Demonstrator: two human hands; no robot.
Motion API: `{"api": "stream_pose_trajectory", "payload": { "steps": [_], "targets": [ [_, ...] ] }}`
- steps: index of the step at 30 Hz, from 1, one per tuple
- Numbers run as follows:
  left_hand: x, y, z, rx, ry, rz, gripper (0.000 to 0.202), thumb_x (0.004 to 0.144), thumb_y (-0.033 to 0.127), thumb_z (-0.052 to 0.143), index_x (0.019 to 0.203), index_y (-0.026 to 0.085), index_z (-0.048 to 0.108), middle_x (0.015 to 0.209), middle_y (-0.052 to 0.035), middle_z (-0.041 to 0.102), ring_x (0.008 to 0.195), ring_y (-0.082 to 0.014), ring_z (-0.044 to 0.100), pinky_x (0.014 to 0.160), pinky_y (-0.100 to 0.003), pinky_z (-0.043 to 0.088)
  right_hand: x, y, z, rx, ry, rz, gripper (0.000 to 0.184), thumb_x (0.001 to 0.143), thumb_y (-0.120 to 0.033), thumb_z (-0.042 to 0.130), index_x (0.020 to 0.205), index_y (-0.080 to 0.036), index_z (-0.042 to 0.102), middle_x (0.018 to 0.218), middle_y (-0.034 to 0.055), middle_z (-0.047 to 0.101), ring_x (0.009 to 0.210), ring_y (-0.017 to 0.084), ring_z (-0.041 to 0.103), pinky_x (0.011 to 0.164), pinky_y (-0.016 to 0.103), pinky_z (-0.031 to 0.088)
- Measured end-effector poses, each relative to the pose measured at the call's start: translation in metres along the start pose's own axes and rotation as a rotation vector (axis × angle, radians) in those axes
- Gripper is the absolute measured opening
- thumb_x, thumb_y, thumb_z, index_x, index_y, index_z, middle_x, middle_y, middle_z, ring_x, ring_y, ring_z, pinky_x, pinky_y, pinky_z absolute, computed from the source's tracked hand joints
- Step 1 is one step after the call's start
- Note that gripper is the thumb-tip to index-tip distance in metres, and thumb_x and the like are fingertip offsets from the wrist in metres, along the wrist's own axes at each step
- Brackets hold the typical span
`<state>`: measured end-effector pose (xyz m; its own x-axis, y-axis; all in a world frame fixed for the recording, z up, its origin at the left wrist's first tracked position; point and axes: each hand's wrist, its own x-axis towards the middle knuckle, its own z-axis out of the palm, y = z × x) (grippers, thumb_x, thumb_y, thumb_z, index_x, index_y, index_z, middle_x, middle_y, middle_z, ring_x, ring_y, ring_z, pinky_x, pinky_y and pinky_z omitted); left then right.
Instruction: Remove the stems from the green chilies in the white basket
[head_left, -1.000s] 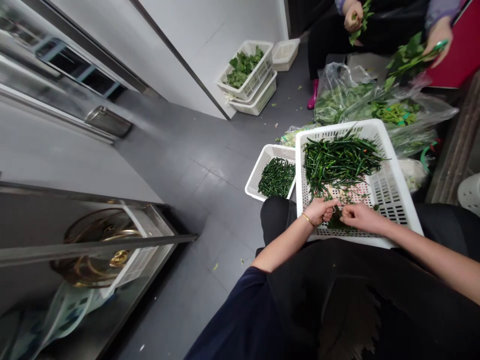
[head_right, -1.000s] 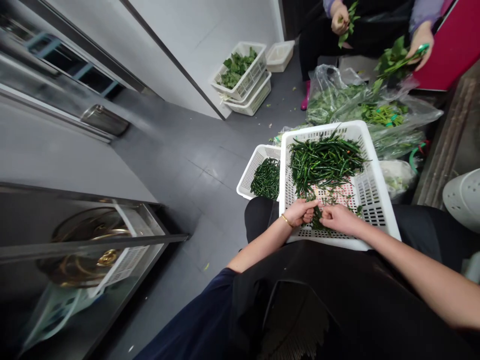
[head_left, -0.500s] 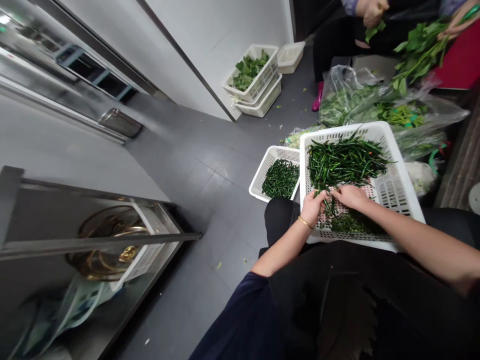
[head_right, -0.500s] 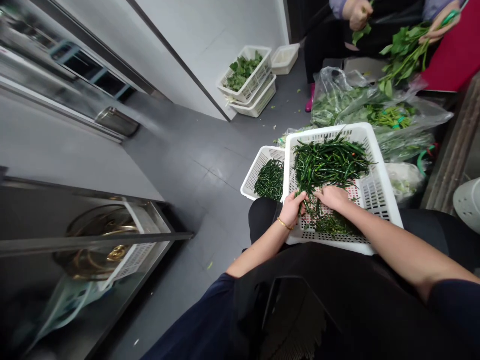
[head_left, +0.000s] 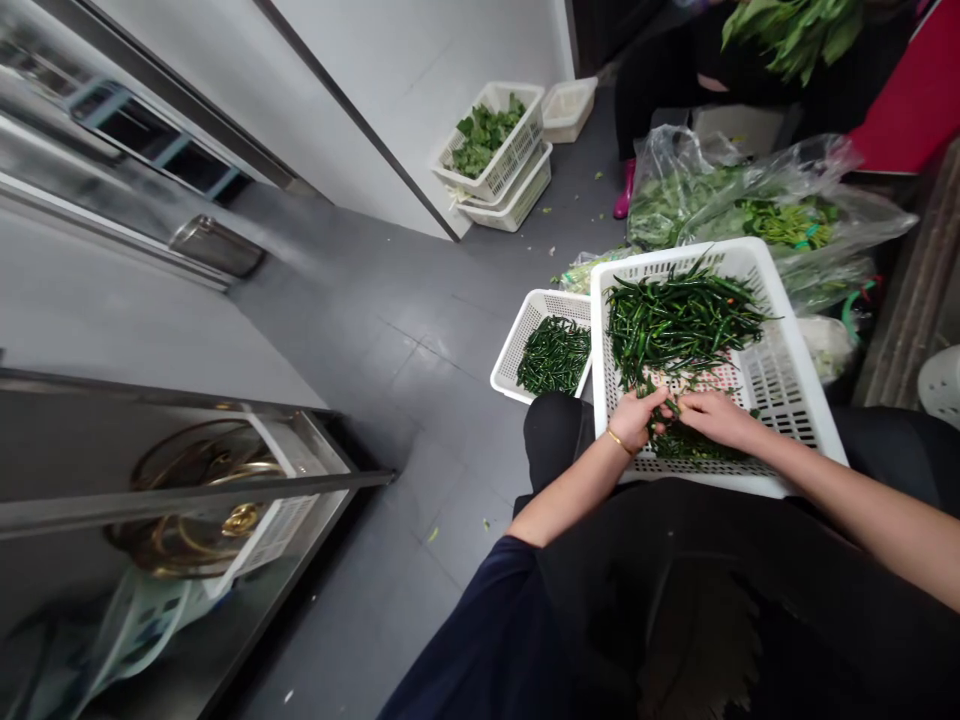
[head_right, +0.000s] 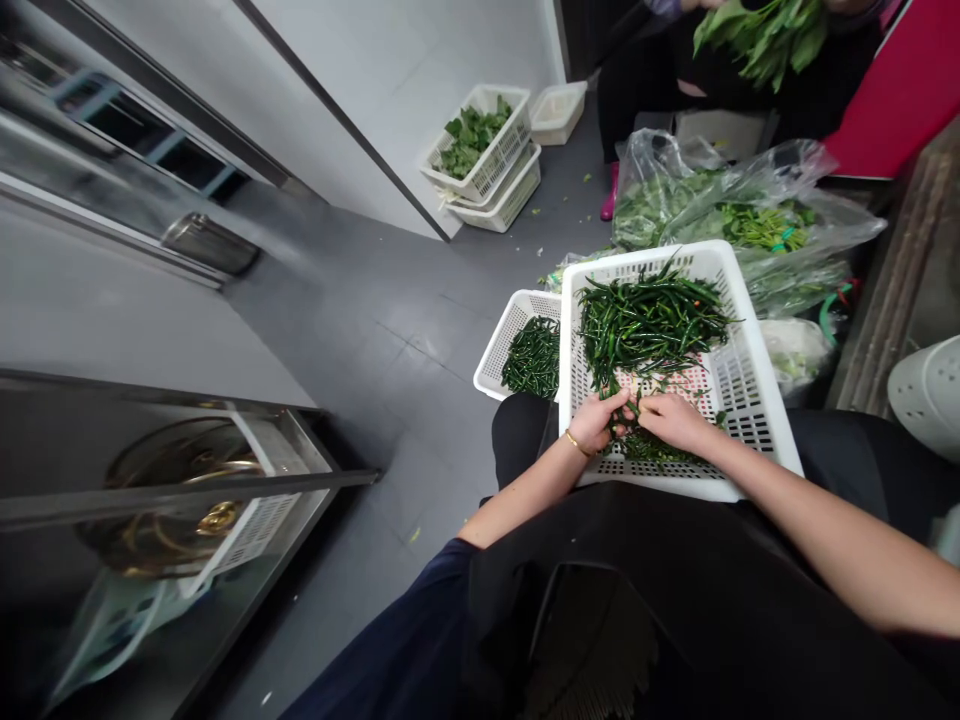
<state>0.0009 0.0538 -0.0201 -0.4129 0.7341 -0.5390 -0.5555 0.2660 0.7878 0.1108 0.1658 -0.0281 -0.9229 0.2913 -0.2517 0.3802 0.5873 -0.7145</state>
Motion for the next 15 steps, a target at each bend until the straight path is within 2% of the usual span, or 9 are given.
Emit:
{"api": "stream_pose_trajectory", "payload": {
  "steps": [3,5,7,9,11,15],
  "targets": [
    [-0.002,-0.003,0.002,0.2,0.042,0.229,0.024,0.067,0.035,0.069,0.078,0.015,0.059,0.07,-0.0022,0.06,0.063,-0.0111,0.056,0.055,-0.021,0.045,0.008,-0.004,0.01,-0.055,-0.117,0.27,0.028,0.078,-0.034,0.037,0.066,-0.018,0.056,0.054,0.0028,0.054,0.051,0.014,0.051,0.053,0.026,0.038],
    [-0.003,-0.002,-0.001,0.217,0.019,0.286,0.023,0.067,0.033,0.07,0.076,0.015,0.059,0.079,-0.004,0.063,0.077,-0.0145,0.059,0.066,-0.023,0.048,0.02,-0.004,0.01,-0.205,-0.138,0.353,0.032,0.079,-0.039,0.041,0.075,-0.016,0.063,0.068,0.0099,0.063,0.064,0.02,0.059,0.061,0.03,0.043],
    [-0.003,0.002,-0.007,0.083,-0.009,0.202,0.026,0.072,0.038,0.066,0.077,0.014,0.056,0.08,-0.0058,0.063,0.08,-0.0161,0.06,0.066,-0.026,0.049,0.034,-0.004,0.008,-0.36,-0.096,0.375,0.037,0.079,-0.044,0.046,0.082,-0.013,0.066,0.088,0.0182,0.065,0.083,0.027,0.061,0.072,0.036,0.045],
    [-0.004,0.006,-0.012,-0.078,-0.005,0.082,0.03,0.076,0.042,0.061,0.078,0.013,0.052,0.074,-0.0065,0.062,0.072,-0.0149,0.06,0.06,-0.026,0.049,0.048,-0.005,0.008,-0.438,-0.062,0.409,0.042,0.079,-0.046,0.046,0.087,-0.01,0.067,0.1,0.0227,0.063,0.094,0.031,0.059,0.077,0.04,0.045],
    [-0.006,0.01,-0.017,-0.151,0.0,0.023,0.029,0.077,0.04,0.06,0.079,0.013,0.052,0.067,-0.0052,0.06,0.062,-0.0117,0.058,0.056,-0.022,0.046,0.059,-0.006,0.012,-0.469,-0.065,0.433,0.041,0.08,-0.045,0.047,0.089,-0.01,0.068,0.102,0.0221,0.063,0.096,0.031,0.059,0.077,0.04,0.046],
    [-0.009,0.011,-0.019,-0.168,-0.028,-0.001,0.023,0.075,0.034,0.061,0.077,0.013,0.051,0.053,0.0012,0.05,0.045,-0.0064,0.047,0.043,-0.016,0.035,0.063,-0.002,0.017,-0.425,-0.074,0.441,0.029,0.074,-0.037,0.056,0.084,-0.012,0.068,0.098,0.0188,0.065,0.091,0.028,0.061,0.074,0.037,0.048]
  ]
}}
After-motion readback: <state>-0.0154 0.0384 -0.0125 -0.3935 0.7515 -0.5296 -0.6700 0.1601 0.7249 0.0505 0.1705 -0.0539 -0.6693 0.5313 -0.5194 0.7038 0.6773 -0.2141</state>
